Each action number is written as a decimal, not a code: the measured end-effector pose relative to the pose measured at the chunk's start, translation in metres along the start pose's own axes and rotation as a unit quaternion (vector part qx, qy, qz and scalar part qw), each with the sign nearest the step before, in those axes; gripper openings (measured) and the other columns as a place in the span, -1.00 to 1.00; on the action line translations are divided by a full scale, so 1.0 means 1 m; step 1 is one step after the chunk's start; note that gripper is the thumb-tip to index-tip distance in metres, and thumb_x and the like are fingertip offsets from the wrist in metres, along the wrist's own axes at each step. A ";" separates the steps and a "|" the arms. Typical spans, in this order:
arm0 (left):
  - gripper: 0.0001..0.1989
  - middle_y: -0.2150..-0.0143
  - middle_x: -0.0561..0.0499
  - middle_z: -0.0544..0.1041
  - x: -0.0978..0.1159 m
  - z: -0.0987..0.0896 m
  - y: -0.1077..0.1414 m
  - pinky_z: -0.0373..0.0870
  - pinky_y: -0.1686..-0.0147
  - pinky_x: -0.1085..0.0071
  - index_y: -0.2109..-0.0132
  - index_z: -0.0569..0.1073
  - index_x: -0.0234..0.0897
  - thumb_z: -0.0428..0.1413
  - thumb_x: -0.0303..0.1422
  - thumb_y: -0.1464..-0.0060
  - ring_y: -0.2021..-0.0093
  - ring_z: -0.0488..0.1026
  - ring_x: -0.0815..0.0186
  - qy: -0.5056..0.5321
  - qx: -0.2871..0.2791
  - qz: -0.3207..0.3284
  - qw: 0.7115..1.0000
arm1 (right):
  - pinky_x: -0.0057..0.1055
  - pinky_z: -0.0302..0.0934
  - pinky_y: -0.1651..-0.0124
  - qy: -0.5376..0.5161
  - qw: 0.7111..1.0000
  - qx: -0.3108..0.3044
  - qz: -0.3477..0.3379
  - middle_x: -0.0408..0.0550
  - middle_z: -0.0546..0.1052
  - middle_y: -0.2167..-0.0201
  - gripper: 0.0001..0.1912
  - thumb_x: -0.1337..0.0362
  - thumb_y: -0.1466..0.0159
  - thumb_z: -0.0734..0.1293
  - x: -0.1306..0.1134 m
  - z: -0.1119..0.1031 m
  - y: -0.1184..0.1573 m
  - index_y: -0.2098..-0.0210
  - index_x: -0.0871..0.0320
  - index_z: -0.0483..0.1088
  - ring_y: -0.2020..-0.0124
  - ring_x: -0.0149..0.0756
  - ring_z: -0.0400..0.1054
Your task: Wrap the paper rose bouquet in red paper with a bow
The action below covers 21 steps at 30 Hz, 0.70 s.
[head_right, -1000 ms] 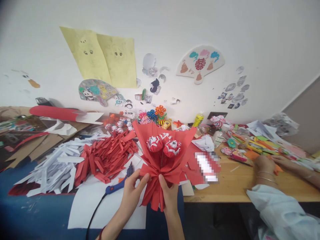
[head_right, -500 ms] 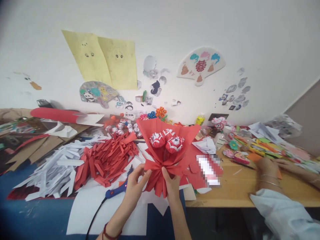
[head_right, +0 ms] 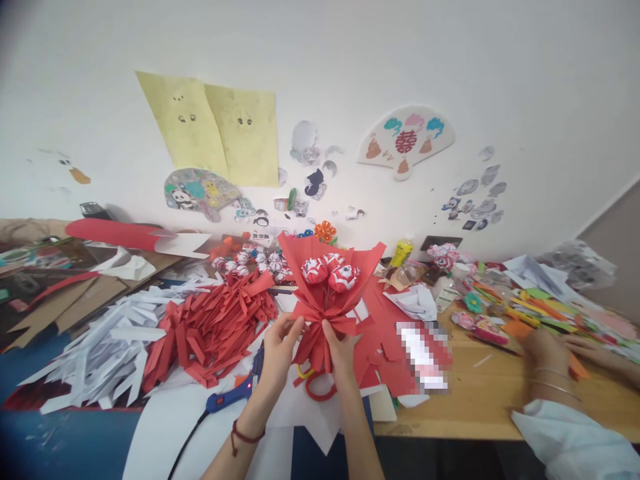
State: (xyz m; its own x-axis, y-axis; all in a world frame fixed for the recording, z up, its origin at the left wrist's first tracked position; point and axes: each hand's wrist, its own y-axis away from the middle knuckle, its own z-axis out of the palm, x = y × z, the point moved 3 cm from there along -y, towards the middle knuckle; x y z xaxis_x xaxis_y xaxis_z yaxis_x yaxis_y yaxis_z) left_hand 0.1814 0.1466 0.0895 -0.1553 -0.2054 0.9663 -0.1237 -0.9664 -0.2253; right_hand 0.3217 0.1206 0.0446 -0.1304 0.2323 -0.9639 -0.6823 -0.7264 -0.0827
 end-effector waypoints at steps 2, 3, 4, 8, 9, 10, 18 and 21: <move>-0.75 0.39 -0.01 0.56 -0.003 0.002 -0.004 0.34 0.26 0.40 0.29 0.48 -0.29 0.13 -0.18 -0.18 0.31 0.49 0.25 0.005 0.005 0.001 1.000 | -0.18 0.49 0.15 -0.013 1.000 -0.013 0.012 0.06 0.65 0.19 -0.46 -0.02 0.03 0.54 0.002 0.002 -0.004 0.16 0.15 0.51 0.17 -0.02 0.56; -0.75 0.38 -0.01 0.55 -0.005 0.002 -0.005 0.34 0.26 0.40 0.29 0.48 -0.29 0.13 -0.18 -0.18 0.31 0.49 0.25 0.006 0.007 0.001 1.000 | -0.17 0.49 0.14 -0.020 0.999 -0.020 0.019 0.05 0.65 0.19 -0.45 -0.02 0.05 0.55 0.003 0.003 -0.005 0.16 0.15 0.51 0.17 -0.03 0.56; -0.75 0.38 -0.01 0.55 -0.006 0.003 -0.006 0.34 0.26 0.40 0.28 0.48 -0.29 0.14 -0.18 -0.17 0.31 0.49 0.25 0.007 0.008 0.001 1.000 | -0.17 0.49 0.12 -0.026 0.999 -0.028 0.023 0.04 0.65 0.18 -0.45 -0.02 0.06 0.56 0.003 0.004 -0.006 0.16 0.15 0.51 0.16 -0.03 0.56; -0.76 0.38 -0.01 0.54 -0.010 0.003 -0.007 0.35 0.26 0.40 0.29 0.48 -0.29 0.16 -0.18 -0.15 0.31 0.48 0.25 0.008 0.010 0.001 1.000 | -0.21 0.48 0.09 -0.042 0.998 -0.047 0.030 0.01 0.65 0.18 -0.48 -0.01 0.06 0.58 0.004 0.006 -0.008 0.19 0.13 0.51 0.15 -0.07 0.56; -0.76 0.38 -0.01 0.54 -0.011 0.002 -0.007 0.35 0.26 0.40 0.30 0.48 -0.29 0.16 -0.18 -0.15 0.31 0.48 0.26 0.008 0.011 0.001 1.000 | -0.21 0.48 0.10 -0.044 0.997 -0.046 0.033 0.00 0.65 0.19 -0.49 0.00 0.05 0.58 0.004 0.005 -0.008 0.20 0.13 0.51 0.16 -0.07 0.56; -0.76 0.38 -0.01 0.54 -0.012 0.002 -0.007 0.35 0.26 0.40 0.29 0.48 -0.29 0.16 -0.18 -0.15 0.31 0.47 0.26 0.010 0.011 0.000 1.000 | -0.22 0.48 0.11 -0.045 0.997 -0.044 0.035 0.00 0.65 0.20 -0.50 -0.01 0.05 0.57 0.004 0.005 -0.008 0.21 0.13 0.51 0.17 -0.08 0.56; -0.75 0.36 -0.01 0.55 -0.015 0.003 -0.004 0.37 0.26 0.41 0.28 0.47 -0.29 0.15 -0.16 -0.16 0.32 0.46 0.28 0.023 0.023 -0.001 0.999 | -0.22 0.48 0.13 -0.052 0.997 -0.036 0.050 0.01 0.65 0.20 -0.51 0.02 0.02 0.56 0.002 0.004 -0.005 0.20 0.14 0.48 0.17 -0.07 0.56; -0.73 0.34 -0.02 0.56 -0.016 0.004 -0.003 0.38 0.26 0.40 0.24 0.48 -0.29 0.14 -0.15 -0.17 0.31 0.48 0.26 0.020 0.025 -0.003 0.999 | -0.18 0.47 0.10 -0.055 0.997 -0.035 0.050 0.03 0.64 0.17 -0.51 0.03 0.01 0.56 0.002 0.006 -0.004 0.18 0.14 0.47 0.14 -0.05 0.55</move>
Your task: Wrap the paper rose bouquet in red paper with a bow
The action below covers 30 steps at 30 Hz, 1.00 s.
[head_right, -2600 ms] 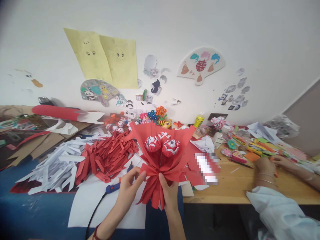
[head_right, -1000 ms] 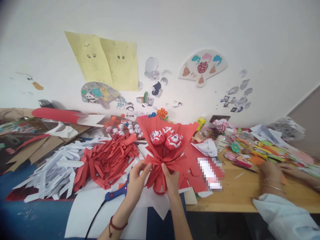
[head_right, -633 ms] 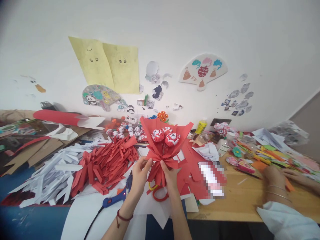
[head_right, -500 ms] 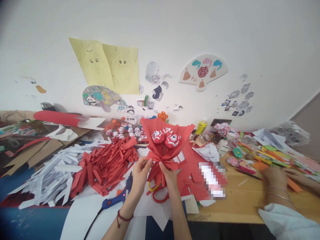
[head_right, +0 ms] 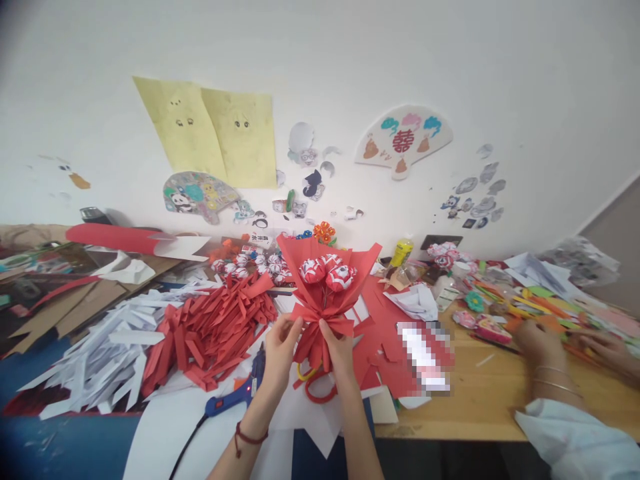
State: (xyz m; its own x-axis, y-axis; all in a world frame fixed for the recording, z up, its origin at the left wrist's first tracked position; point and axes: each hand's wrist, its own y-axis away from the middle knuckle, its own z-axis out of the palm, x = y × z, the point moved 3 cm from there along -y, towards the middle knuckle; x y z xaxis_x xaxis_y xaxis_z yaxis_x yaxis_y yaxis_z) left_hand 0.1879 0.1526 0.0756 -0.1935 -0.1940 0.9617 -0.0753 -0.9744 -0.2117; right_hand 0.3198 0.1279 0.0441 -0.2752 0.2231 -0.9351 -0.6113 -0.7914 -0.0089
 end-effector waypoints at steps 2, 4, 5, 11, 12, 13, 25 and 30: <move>-0.72 0.29 -0.06 0.57 0.000 -0.001 0.001 0.39 0.25 0.38 0.17 0.50 -0.29 0.14 -0.14 -0.17 0.27 0.49 0.24 -0.008 0.005 -0.001 1.000 | -0.17 0.46 0.10 -0.001 1.000 0.004 -0.002 0.03 0.63 0.15 -0.50 0.04 0.01 0.55 0.001 0.000 0.000 0.16 0.15 0.47 0.14 -0.05 0.55; -0.69 0.19 -0.09 0.58 0.000 -0.004 0.003 0.39 0.21 0.36 0.07 0.49 -0.27 0.14 -0.14 -0.17 0.21 0.49 0.22 -0.023 0.023 0.000 0.999 | -0.18 0.45 0.11 -0.001 1.000 0.013 -0.005 0.03 0.63 0.13 -0.48 0.04 0.01 0.55 0.002 0.000 0.000 0.13 0.14 0.46 0.15 -0.06 0.55; -0.67 0.13 -0.10 0.57 0.001 -0.006 0.005 0.39 0.19 0.36 0.02 0.48 -0.26 0.15 -0.15 -0.17 0.19 0.49 0.22 -0.032 0.036 0.001 0.999 | -0.18 0.45 0.12 0.000 1.000 0.018 -0.006 0.03 0.62 0.13 -0.48 0.05 0.01 0.54 0.002 0.000 -0.001 0.12 0.14 0.45 0.16 -0.06 0.55; -0.66 -0.04 -0.15 0.51 0.009 -0.014 0.033 0.36 0.04 0.22 -0.09 0.42 -0.21 0.12 -0.22 -0.21 0.06 0.45 0.15 -0.154 0.089 0.068 0.982 | -0.25 0.41 0.19 0.017 0.999 0.043 -0.013 0.01 0.64 0.21 -0.57 0.04 0.01 0.53 0.001 -0.001 -0.007 0.24 0.15 0.47 0.22 -0.11 0.53; -0.67 -0.06 -0.16 0.50 0.010 -0.013 0.038 0.35 -0.02 0.17 -0.10 0.41 -0.22 0.10 -0.24 -0.22 0.00 0.44 0.12 -0.189 0.090 0.095 0.973 | -0.26 0.41 0.20 0.018 0.999 0.039 -0.015 0.01 0.64 0.23 -0.57 0.03 0.02 0.53 0.001 0.001 -0.008 0.25 0.16 0.47 0.24 -0.12 0.53; -0.67 -0.08 -0.18 0.49 0.009 -0.012 0.044 0.32 -0.07 0.13 -0.11 0.40 -0.23 0.09 -0.26 -0.24 -0.05 0.42 0.09 -0.222 0.090 0.121 0.963 | -0.26 0.40 0.21 0.018 0.999 0.033 -0.016 0.00 0.63 0.26 -0.57 0.03 0.02 0.52 0.000 0.003 -0.009 0.27 0.17 0.48 0.26 -0.13 0.53; -0.65 -0.12 -0.25 0.48 -0.004 0.023 0.063 0.35 -0.05 0.02 -0.15 0.38 -0.31 -0.01 -0.47 -0.24 -0.11 0.41 0.00 -0.390 0.080 0.264 0.878 | -0.42 0.24 0.54 0.025 0.996 -0.025 -0.083 -0.23 0.39 0.69 -0.48 -0.15 0.15 0.54 -0.017 0.011 -0.029 0.55 0.14 0.37 0.62 -0.36 0.28; -0.68 -0.04 -0.23 0.53 -0.021 0.041 0.075 0.41 0.03 0.01 -0.08 0.43 -0.25 -0.04 -0.52 -0.23 -0.02 0.47 0.03 -0.353 0.082 0.297 0.884 | -0.37 0.31 0.46 0.035 0.990 -0.016 -0.136 -0.22 0.38 0.71 -0.52 -0.12 0.18 0.57 -0.022 0.006 -0.039 0.59 0.10 0.36 0.58 -0.30 0.33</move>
State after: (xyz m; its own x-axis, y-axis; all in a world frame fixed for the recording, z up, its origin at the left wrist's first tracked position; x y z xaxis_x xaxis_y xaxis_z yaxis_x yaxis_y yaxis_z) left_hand 0.2266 0.0794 0.0466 0.5105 -0.6430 0.5709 -0.0117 -0.6690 -0.7431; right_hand 0.3449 0.1571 0.0668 -0.0501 0.3918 -0.9187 -0.6317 -0.7249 -0.2747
